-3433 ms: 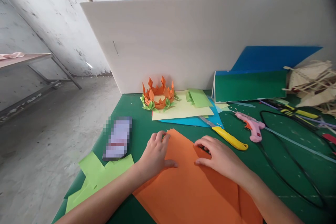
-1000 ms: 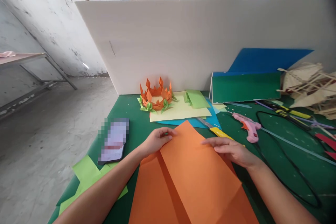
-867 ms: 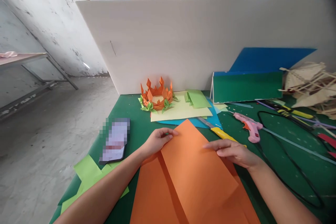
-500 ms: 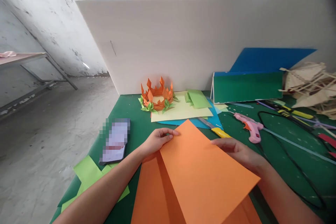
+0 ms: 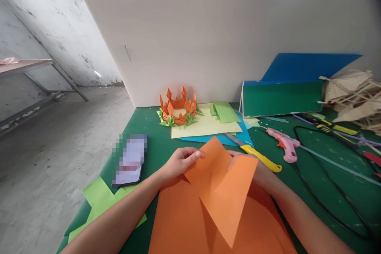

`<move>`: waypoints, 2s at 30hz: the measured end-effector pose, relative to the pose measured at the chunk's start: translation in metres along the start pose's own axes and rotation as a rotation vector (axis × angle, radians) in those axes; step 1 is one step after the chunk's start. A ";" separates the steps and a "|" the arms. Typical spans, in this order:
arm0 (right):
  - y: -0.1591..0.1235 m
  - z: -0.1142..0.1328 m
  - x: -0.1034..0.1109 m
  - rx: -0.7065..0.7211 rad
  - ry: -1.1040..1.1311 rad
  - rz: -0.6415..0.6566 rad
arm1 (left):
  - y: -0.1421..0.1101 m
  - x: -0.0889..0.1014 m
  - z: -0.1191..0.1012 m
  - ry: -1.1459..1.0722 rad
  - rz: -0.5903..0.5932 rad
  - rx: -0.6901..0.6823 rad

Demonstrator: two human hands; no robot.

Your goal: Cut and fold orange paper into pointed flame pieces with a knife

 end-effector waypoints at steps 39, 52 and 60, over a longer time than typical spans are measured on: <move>0.002 -0.016 0.008 0.007 0.094 -0.171 | -0.005 -0.008 0.002 0.015 -0.020 -0.052; -0.001 -0.013 0.004 -0.081 0.199 0.019 | -0.005 -0.004 0.003 -0.306 -0.093 -0.033; 0.003 -0.011 0.000 -0.088 0.257 -0.194 | -0.002 -0.013 0.001 -0.229 -0.194 0.067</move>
Point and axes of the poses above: each hand's wrist, its own y-axis towards the middle knuckle, its own x-axis out of the back of the hand, z = x × y, the point moved 1 cm from there along y, towards the middle knuckle, and after that the axes turned 9 degrees about -z, right-handed, at the moved point
